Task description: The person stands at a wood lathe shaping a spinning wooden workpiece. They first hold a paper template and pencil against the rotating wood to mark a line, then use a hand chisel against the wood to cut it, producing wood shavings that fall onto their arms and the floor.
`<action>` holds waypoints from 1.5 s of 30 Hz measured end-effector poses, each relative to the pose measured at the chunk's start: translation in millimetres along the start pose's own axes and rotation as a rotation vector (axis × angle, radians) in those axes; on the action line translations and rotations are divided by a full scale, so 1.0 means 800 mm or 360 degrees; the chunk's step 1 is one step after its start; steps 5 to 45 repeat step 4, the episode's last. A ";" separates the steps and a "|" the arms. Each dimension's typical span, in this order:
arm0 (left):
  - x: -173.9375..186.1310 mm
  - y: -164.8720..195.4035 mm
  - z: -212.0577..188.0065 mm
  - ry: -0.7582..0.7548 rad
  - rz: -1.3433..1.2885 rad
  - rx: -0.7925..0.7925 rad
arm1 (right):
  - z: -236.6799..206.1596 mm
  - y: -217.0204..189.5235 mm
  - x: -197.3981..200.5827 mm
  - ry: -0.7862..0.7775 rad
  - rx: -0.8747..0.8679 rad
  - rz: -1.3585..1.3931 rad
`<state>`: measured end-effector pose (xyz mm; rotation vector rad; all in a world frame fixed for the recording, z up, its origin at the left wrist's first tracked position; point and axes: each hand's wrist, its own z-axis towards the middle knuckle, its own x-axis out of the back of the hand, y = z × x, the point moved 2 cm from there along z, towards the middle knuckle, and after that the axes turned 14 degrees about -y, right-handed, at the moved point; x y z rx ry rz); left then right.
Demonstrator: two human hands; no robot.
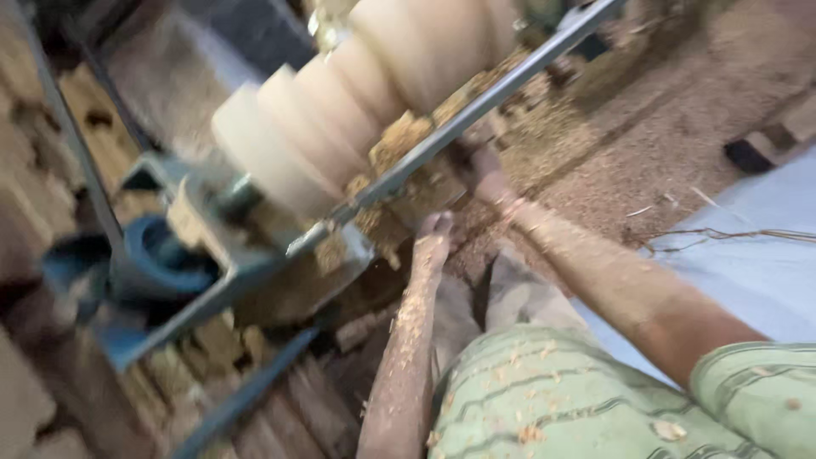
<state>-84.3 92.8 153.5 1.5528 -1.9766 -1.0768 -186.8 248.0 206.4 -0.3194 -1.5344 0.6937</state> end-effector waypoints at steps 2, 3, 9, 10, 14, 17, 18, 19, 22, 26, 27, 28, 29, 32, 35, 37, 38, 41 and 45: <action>-0.011 0.009 0.021 -0.0025 -0.0102 -0.0215 | 0.022 0.018 -0.004 -0.0143 -0.0233 0.0276; -0.017 0.010 0.030 0.0032 -0.0021 -0.0286 | 0.027 0.024 0.001 -0.0166 -0.0291 0.0374; -0.022 0.010 0.040 0.0097 0.0055 -0.0356 | -0.007 0.063 0.013 -0.0119 -0.0331 0.0348; -0.022 0.010 0.040 0.0097 0.0055 -0.0356 | -0.007 0.063 0.013 -0.0119 -0.0331 0.0348; -0.022 0.010 0.040 0.0097 0.0055 -0.0356 | -0.007 0.063 0.013 -0.0119 -0.0331 0.0348; -0.022 0.010 0.040 0.0097 0.0055 -0.0356 | -0.007 0.063 0.013 -0.0119 -0.0331 0.0348; -0.022 0.010 0.040 0.0097 0.0055 -0.0356 | -0.007 0.063 0.013 -0.0119 -0.0331 0.0348; -0.022 0.010 0.040 0.0097 0.0055 -0.0356 | -0.007 0.063 0.013 -0.0119 -0.0331 0.0348; -0.022 0.010 0.040 0.0097 0.0055 -0.0356 | -0.007 0.063 0.013 -0.0119 -0.0331 0.0348; -0.022 0.010 0.040 0.0097 0.0055 -0.0356 | -0.007 0.063 0.013 -0.0119 -0.0331 0.0348; -0.022 0.010 0.040 0.0097 0.0055 -0.0356 | -0.007 0.063 0.013 -0.0119 -0.0331 0.0348; -0.022 0.010 0.040 0.0097 0.0055 -0.0356 | -0.007 0.063 0.013 -0.0119 -0.0331 0.0348; -0.022 0.010 0.040 0.0097 0.0055 -0.0356 | -0.007 0.063 0.013 -0.0119 -0.0331 0.0348; -0.022 0.010 0.040 0.0097 0.0055 -0.0356 | -0.007 0.063 0.013 -0.0119 -0.0331 0.0348; -0.022 0.010 0.040 0.0097 0.0055 -0.0356 | -0.007 0.063 0.013 -0.0119 -0.0331 0.0348; -0.022 0.010 0.040 0.0097 0.0055 -0.0356 | -0.007 0.063 0.013 -0.0119 -0.0331 0.0348; -0.022 0.010 0.040 0.0097 0.0055 -0.0356 | -0.007 0.063 0.013 -0.0119 -0.0331 0.0348; -0.022 0.010 0.040 0.0097 0.0055 -0.0356 | -0.007 0.063 0.013 -0.0119 -0.0331 0.0348; -0.022 0.010 0.040 0.0097 0.0055 -0.0356 | -0.007 0.063 0.013 -0.0119 -0.0331 0.0348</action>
